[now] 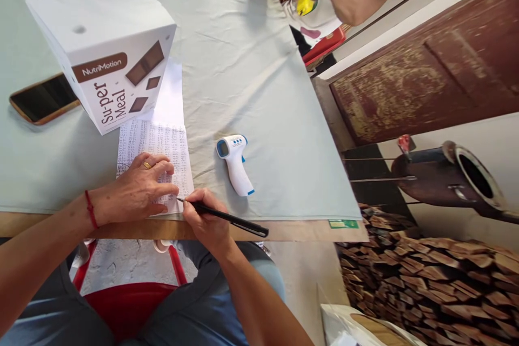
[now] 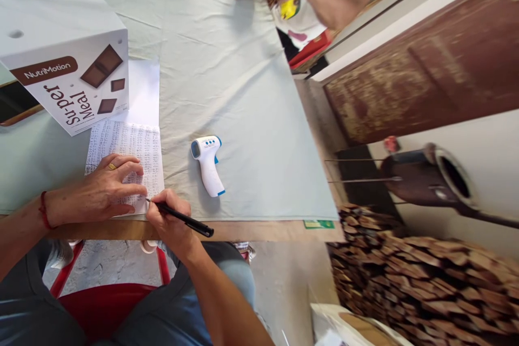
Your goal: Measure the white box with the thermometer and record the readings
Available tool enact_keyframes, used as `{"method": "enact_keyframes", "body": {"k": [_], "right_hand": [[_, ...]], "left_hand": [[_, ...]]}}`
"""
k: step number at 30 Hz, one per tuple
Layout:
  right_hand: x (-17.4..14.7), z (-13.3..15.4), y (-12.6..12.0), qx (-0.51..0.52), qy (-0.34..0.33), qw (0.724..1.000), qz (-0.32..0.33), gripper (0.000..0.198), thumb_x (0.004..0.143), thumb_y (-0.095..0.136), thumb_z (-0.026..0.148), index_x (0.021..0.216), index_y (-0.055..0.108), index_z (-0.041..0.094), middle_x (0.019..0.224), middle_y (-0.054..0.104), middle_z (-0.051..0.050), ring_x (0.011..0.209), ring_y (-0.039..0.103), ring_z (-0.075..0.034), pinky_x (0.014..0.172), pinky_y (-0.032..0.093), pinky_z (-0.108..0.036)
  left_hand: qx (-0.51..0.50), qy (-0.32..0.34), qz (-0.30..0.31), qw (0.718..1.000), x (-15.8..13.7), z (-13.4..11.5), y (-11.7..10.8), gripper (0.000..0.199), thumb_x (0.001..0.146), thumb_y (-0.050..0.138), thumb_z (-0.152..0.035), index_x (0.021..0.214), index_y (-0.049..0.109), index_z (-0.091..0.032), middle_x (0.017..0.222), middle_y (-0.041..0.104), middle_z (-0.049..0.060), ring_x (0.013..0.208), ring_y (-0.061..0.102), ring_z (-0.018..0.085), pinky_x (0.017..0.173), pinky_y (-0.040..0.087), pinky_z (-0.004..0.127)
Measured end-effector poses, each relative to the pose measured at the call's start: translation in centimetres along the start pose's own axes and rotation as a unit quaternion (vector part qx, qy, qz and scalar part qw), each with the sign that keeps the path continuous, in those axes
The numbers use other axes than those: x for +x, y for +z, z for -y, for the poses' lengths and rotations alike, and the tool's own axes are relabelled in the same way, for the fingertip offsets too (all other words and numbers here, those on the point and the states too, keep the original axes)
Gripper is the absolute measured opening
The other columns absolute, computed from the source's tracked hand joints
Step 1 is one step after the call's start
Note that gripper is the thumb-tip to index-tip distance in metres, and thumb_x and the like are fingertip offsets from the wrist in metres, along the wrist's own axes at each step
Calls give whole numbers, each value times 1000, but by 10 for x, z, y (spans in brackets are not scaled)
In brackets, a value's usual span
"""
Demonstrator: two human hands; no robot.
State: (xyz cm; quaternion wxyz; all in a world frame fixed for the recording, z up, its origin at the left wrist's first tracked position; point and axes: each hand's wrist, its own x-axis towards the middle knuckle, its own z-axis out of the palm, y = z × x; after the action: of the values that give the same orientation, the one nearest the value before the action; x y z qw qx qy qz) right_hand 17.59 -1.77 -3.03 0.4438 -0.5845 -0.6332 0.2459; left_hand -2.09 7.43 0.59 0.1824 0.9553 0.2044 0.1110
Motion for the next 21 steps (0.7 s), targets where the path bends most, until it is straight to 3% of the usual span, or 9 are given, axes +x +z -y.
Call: {"method": "enact_keyframes", "body": {"k": [21], "right_hand": [[-1,-1,-1,6,16,1000,-4,8,79,55,18,72,54,21,61,51,5,55,47,-11,54,41,-23]], "left_hand": [[-2,3,3,1000,1,1,-1,15,90,66,-24,104,70,-22,121,55,12,127,45,34,105,37,52]]}}
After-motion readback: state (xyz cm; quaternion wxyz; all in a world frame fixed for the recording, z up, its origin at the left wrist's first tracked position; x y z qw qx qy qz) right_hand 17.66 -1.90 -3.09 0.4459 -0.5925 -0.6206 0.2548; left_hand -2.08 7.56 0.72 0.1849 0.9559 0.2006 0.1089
